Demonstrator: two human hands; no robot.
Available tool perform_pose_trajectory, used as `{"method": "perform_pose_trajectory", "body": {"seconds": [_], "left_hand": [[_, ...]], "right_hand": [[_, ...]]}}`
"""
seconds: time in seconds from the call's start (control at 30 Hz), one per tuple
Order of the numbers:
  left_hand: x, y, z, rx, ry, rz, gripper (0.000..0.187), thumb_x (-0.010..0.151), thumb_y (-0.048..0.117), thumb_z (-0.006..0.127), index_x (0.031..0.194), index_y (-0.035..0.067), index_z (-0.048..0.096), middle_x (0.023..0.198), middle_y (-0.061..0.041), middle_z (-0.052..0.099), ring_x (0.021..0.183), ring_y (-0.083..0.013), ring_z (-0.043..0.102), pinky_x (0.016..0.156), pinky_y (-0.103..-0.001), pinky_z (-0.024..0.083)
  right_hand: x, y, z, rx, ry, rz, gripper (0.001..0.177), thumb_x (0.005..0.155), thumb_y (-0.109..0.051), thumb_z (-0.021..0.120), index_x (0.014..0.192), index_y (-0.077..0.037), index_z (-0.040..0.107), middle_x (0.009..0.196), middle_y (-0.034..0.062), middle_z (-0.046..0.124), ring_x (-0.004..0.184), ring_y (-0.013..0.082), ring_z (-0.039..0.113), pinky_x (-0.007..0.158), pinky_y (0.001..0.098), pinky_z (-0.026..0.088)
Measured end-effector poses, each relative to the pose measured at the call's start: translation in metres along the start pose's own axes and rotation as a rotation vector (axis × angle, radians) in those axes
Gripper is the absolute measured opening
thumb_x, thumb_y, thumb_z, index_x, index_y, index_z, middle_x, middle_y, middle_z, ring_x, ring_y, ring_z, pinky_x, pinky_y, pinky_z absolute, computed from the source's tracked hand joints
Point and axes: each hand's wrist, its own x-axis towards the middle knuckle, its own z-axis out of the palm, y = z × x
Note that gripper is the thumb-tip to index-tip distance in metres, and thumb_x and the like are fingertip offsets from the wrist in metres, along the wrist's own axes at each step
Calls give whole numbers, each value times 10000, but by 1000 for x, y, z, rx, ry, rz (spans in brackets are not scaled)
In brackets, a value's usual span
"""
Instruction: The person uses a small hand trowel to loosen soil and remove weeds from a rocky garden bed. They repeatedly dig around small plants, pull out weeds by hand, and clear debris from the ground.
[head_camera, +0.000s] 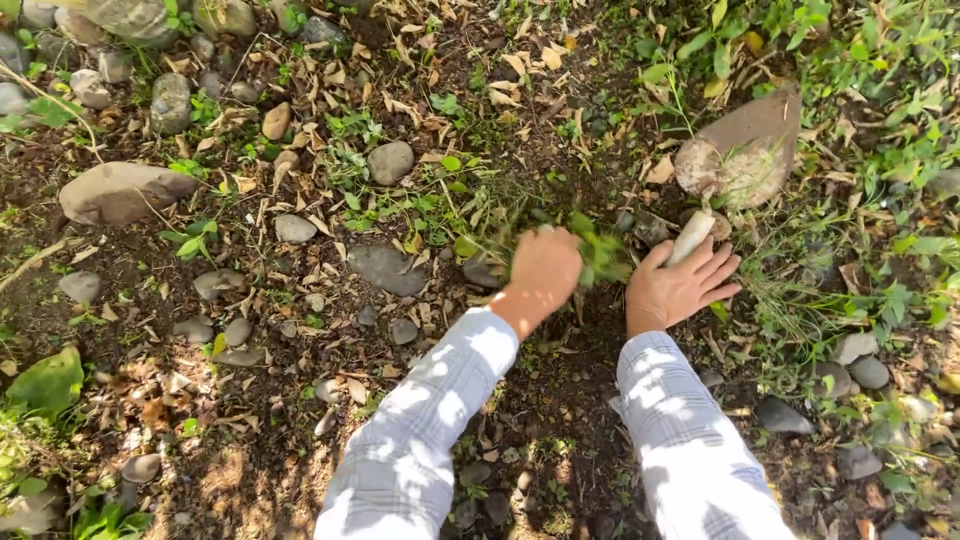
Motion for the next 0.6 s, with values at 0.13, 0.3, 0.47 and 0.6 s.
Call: {"method": "perform_pose_trajectory", "body": {"seconds": [0.13,0.3,0.47,0.6], "left_hand": [[15,-25,-32,105,51,96,155,923,38,676,1047,-10,755,1022,-226,671,826,-333,655,732,-495,538],[48,-81,-68,158,-352,-296,433,1088,267,642,1374,-59,629,1491,-399,527,1022,-316,771,928,-533,629],[55,-104,21,193,-397,-279,142,847,119,771,911,1,818,684,-160,669,651,-305,646,621,-451,523],[57,-123,30,54,-456,-305,275,870,178,748,610,95,721,532,-65,591,509,-225,575,533,-399,516]], "right_hand": [[5,-4,3,0,13,-7,565,1117,-410,491,1550,-48,468,1646,231,398,1572,399,237,1260,613,35],[3,-1,-2,33,-26,-4,552,1140,-415,464,1564,-64,430,1662,220,355,1588,385,189,1264,606,-8],[2,-12,-14,44,-58,22,541,1147,-387,464,1568,-47,428,1668,226,345,1584,393,203,1268,611,37],[3,-10,-12,43,-59,23,557,1143,-407,468,1571,-52,428,1674,231,341,1588,399,197,1270,610,21]]}}
